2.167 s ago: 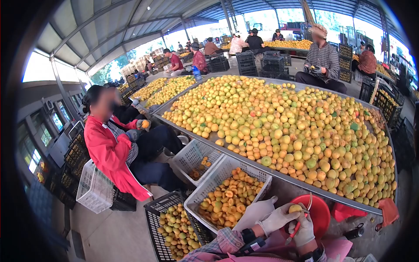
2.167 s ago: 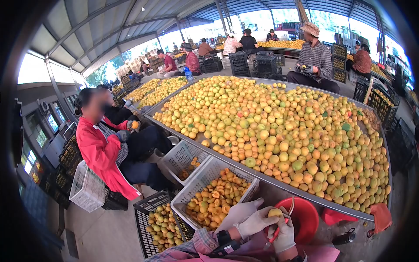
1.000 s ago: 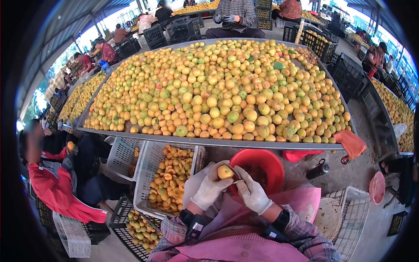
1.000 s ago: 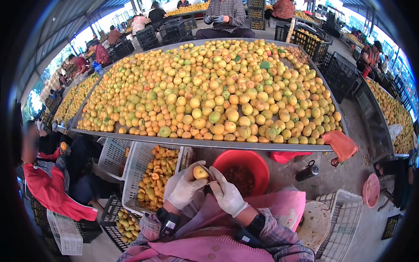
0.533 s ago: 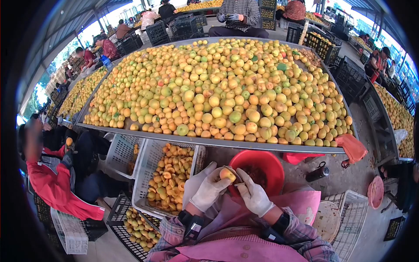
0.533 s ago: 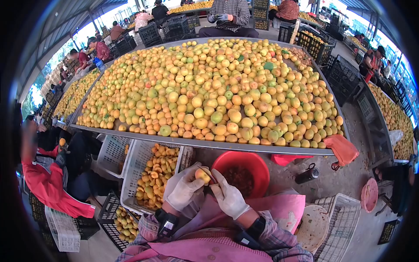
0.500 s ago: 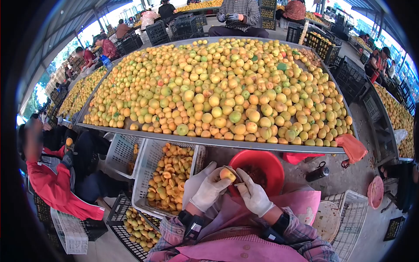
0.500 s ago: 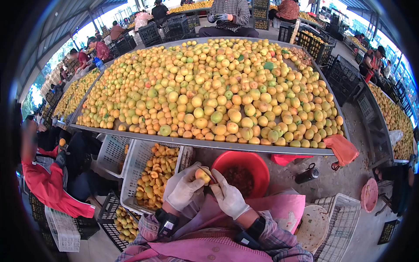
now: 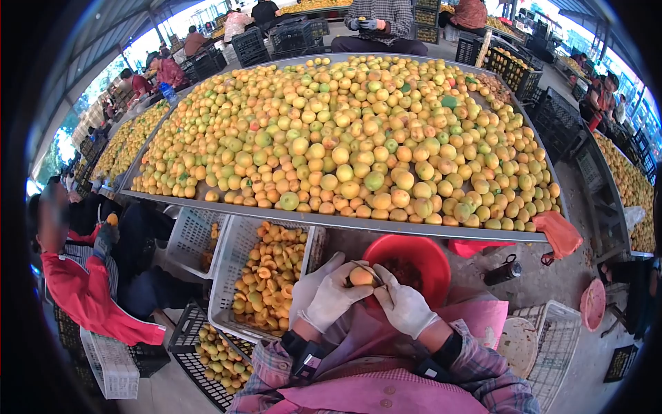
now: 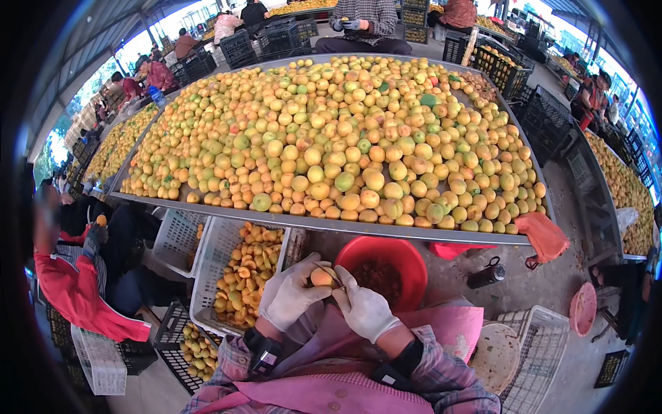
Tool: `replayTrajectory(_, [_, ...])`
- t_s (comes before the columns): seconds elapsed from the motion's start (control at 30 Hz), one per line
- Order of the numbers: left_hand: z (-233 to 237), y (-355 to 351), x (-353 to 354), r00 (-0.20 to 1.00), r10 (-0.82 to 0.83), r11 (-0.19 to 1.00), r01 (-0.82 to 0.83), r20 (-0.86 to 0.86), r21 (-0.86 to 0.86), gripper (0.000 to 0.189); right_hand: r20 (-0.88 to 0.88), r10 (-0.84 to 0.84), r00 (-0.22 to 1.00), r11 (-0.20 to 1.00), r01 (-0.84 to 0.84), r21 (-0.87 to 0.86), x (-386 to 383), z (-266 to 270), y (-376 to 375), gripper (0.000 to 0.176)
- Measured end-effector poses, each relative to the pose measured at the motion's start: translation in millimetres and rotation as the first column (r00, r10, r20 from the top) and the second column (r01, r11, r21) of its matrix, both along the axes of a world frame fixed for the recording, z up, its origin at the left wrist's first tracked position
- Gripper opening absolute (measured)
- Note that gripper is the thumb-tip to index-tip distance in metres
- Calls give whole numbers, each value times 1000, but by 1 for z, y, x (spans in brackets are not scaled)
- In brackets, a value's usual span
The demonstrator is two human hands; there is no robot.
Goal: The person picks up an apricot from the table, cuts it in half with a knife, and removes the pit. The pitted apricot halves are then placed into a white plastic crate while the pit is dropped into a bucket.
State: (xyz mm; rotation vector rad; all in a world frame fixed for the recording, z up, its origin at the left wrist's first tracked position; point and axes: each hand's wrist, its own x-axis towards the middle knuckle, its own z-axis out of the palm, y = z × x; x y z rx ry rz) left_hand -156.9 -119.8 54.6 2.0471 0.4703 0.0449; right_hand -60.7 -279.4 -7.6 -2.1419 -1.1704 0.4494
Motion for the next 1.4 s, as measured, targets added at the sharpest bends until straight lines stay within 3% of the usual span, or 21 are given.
replayTrajectory(0.1, [-19,1,-2,989,2,999,4,149,-42,45,-18,18,1000,997,-17,79,3,1,1,56])
replayTrajectory(0.13, [-36,-1,-1,972,111,905,-13,208,-425,44,-33,0,999,993,4,120,2,4,2,56])
replayTrajectory(0.17, [-49,-3,-1,947,233,673,9,223,-740,44,-48,-18,999,986,26,164,2,6,4,56])
replayTrajectory(0.2, [-57,-7,-1,946,233,676,10,226,-737,44,-46,-17,999,985,24,169,1,5,6,56])
replayTrajectory(0.27, [-62,-15,1,929,314,524,2,196,-852,44,-16,-54,998,938,56,341,-1,1,9,57])
replayTrajectory(0.43, [-46,-15,-1,917,323,513,36,232,-858,40,16,-2,1000,953,-3,304,3,1,2,58])
replayTrajectory(0.5, [-51,-11,-2,934,211,730,45,287,-682,38,38,8,999,964,-18,266,4,2,2,58])
replayTrajectory(0.63, [-39,-5,-1,939,117,877,55,324,-477,37,141,0,990,981,-27,192,4,4,3,60])
replayTrajectory(0.7, [-28,-2,-3,960,19,973,46,279,-225,37,152,3,988,982,-31,186,4,4,5,60])
replayTrajectory(0.77, [-25,-8,-3,936,110,932,20,334,-361,37,194,-20,981,952,-40,305,3,6,8,61])
replayTrajectory(0.9, [-42,-12,3,863,302,784,18,406,-620,34,88,-83,993,974,62,217,-5,12,14,63])
replayTrajectory(0.93, [4,-20,-1,912,282,936,-192,299,-297,37,70,-98,993,973,81,215,-5,6,14,63])
replayTrajectory(0.97, [44,-15,-6,980,193,977,-197,-53,-84,40,61,-99,993,977,86,197,-5,6,15,61])
replayTrajectory(1.0, [-29,-12,-2,934,274,795,-86,229,-600,39,91,-86,992,948,54,312,-5,5,16,60])
replayTrajectory(1.03, [-50,-15,4,908,337,609,-9,249,-793,38,104,-83,991,932,41,361,-6,8,16,59])
replayTrajectory(1.07, [-53,-14,6,911,311,615,24,270,-788,40,119,-85,989,929,35,368,-5,5,16,57])
replayTrajectory(1.13, [-66,-8,10,908,257,851,-51,331,-523,45,145,-62,987,944,11,330,-1,5,17,56])
replayTrajectory(1.2, [-49,-3,8,895,272,884,-88,353,-459,47,104,-26,994,952,-7,306,3,0,15,55])
replayTrajectory(1.27, [-25,-1,-1,959,165,980,-134,229,-147,49,51,-2,999,966,-11,258,3,1,15,54])
replayTrajectory(1.33, [-36,0,3,965,147,971,-99,218,-218,46,73,6,997,955,-28,294,4,-1,17,53])
replayTrajectory(1.4, [-55,-6,6,913,284,874,-121,293,-471,50,34,-14,999,954,3,299,2,8,19,53])
